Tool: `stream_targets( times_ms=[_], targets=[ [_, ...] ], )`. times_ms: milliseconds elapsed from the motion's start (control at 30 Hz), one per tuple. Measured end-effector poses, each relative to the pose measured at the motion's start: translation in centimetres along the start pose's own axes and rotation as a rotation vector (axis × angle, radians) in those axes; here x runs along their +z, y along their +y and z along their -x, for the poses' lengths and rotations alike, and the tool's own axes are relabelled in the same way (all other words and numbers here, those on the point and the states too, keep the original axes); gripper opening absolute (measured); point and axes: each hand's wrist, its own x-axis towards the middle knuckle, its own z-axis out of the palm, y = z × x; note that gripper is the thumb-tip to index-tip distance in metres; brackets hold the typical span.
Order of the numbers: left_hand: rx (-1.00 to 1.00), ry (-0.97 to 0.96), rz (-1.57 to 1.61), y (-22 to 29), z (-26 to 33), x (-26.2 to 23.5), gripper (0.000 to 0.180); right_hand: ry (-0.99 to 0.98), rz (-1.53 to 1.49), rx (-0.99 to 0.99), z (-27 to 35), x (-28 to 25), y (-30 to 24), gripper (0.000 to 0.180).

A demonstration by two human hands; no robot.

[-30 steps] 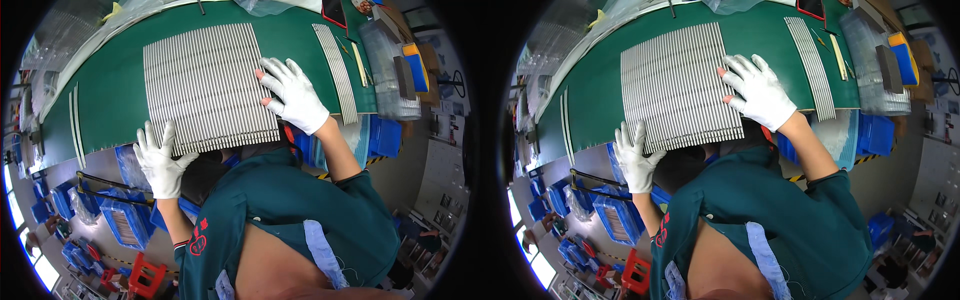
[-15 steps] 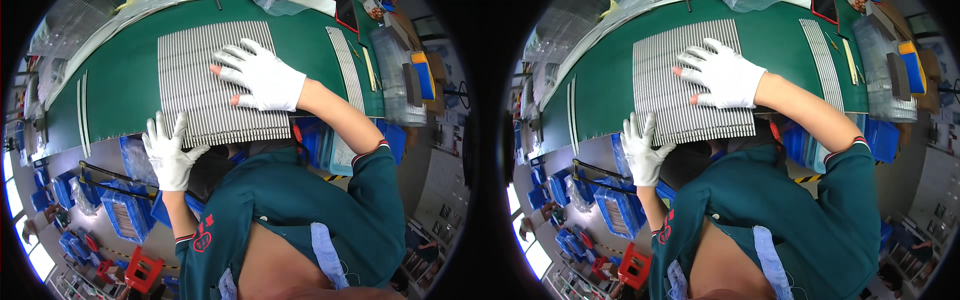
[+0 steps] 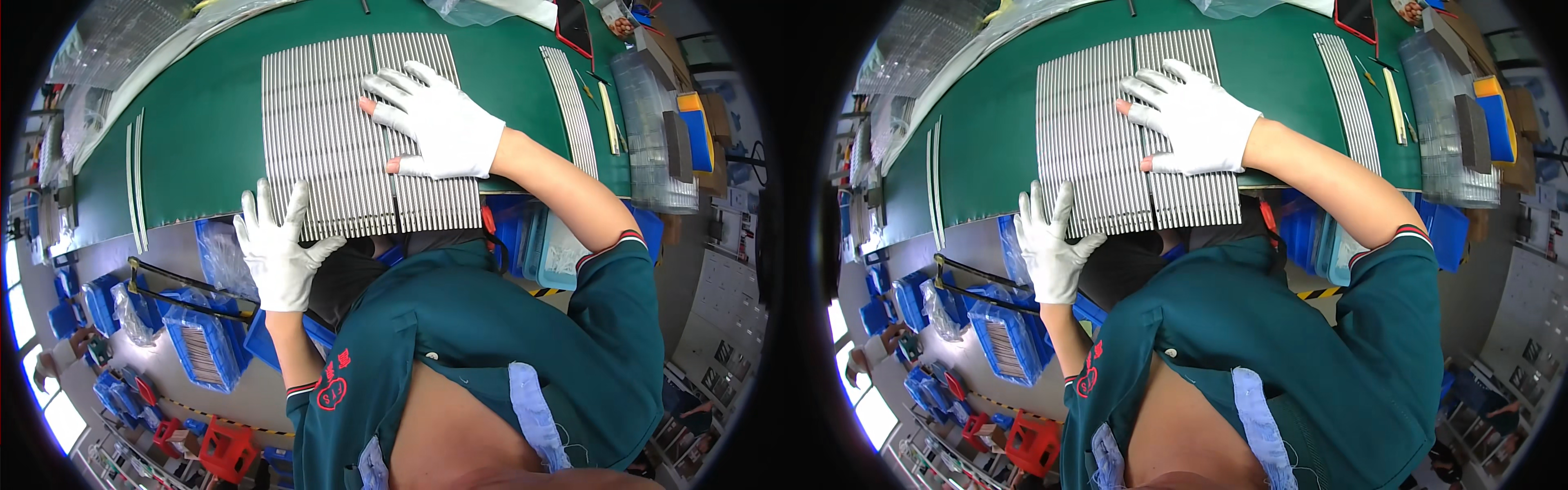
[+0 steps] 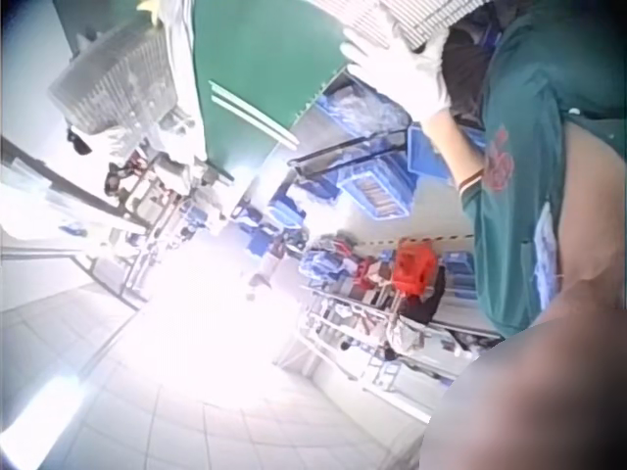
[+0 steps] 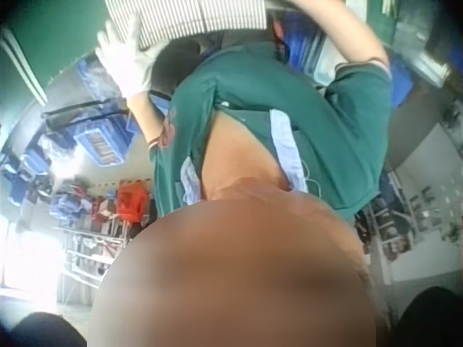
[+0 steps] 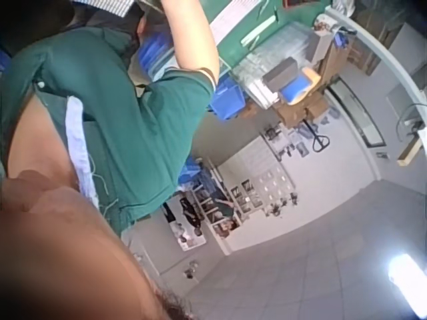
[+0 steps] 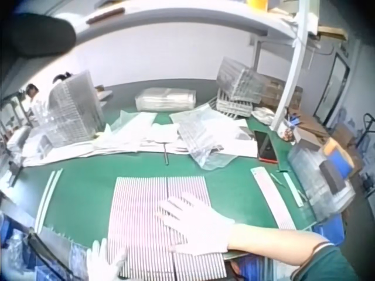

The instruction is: Aligning and arranging thin metal rods on a workbench for inspection or sorting.

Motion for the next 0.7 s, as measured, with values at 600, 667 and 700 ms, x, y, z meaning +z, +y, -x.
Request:
stream_targets(
  times_ms=[600, 667, 700],
  targets=[
    [0.017, 0.013, 0.012, -0.15, 0.02, -0.02, 0.092, 0.003, 0.056, -0.001, 1.06, -0.28, 0.77, 0.077],
    [0.013, 0.011, 0.008, -0.21, 0.04, -0.13, 0.092, 0.016, 0.049, 0.002, 1.01, -0.32, 0.70, 0.077],
    [0.013, 0.010, 0.006, -0.20, 0.03, -0.15, 0.092, 0.018, 0.047, 0.002, 1.00, -0.38, 0.67, 0.077]
  ],
)
